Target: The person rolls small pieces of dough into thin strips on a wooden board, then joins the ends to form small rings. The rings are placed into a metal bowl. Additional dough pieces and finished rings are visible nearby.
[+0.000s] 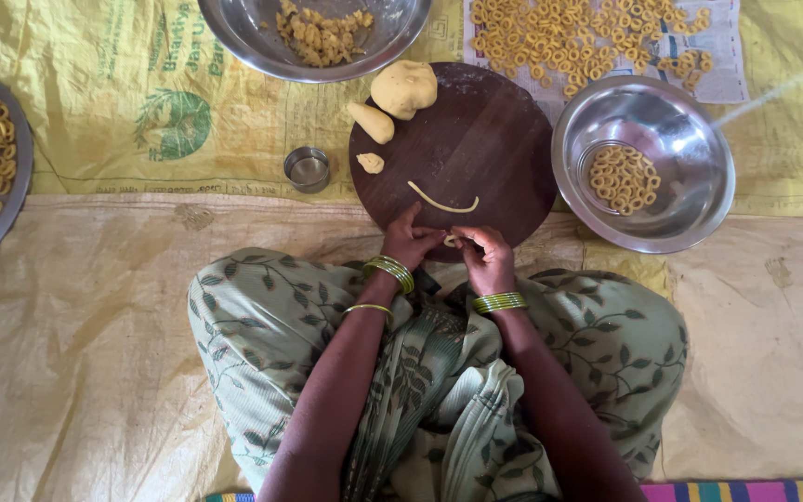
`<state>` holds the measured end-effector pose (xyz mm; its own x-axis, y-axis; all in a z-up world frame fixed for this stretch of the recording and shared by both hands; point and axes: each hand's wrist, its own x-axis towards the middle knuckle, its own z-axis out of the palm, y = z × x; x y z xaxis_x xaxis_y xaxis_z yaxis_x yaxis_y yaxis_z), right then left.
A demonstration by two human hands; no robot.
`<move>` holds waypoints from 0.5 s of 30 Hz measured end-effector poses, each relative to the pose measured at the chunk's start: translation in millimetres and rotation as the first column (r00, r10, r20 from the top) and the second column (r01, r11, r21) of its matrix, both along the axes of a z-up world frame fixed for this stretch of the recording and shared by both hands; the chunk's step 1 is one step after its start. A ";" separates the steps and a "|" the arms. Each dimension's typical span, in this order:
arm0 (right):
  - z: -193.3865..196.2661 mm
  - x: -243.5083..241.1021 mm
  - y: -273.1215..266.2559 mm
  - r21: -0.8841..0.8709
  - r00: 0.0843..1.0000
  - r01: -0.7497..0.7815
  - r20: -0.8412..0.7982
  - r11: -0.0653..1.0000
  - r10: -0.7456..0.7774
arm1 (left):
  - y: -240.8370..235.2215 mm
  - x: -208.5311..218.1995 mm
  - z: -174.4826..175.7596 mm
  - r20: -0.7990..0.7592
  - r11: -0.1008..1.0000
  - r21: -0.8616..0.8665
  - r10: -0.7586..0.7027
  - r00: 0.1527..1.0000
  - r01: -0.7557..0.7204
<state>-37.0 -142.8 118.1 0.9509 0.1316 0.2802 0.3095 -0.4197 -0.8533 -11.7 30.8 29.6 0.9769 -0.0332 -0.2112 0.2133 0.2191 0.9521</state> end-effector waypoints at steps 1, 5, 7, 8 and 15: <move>2.0 -0.3 0.9 -0.018 1.000 0.003 0.018 1.000 -0.003 | 0.2 -0.8 0.6 -0.010 1.000 0.003 0.002 1.000 -0.002; 9.6 0.8 4.1 -0.092 0.998 0.016 0.069 0.996 -0.009 | 0.3 0.6 5.7 -0.050 0.999 0.032 -0.002 0.999 0.003; 10.9 1.0 4.7 -0.114 0.997 0.022 0.074 0.993 -0.014 | -0.3 0.8 7.4 -0.058 1.000 -0.006 -0.003 0.998 0.003; 10.8 0.8 4.8 -0.117 0.997 0.025 0.072 0.993 -0.017 | -0.7 0.1 7.6 -0.057 1.000 -0.025 -0.008 0.998 0.007; -1.4 6.4 2.7 -0.042 0.998 -0.024 0.054 0.999 0.026 | -4.3 6.1 -9.1 -0.045 1.000 -0.015 -0.001 0.999 0.000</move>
<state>-30.6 -140.1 116.7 0.9308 0.1675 0.3249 0.3655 -0.4462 -0.8169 -5.6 26.5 20.5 0.9665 -0.0373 -0.2541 0.2557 0.2328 0.9383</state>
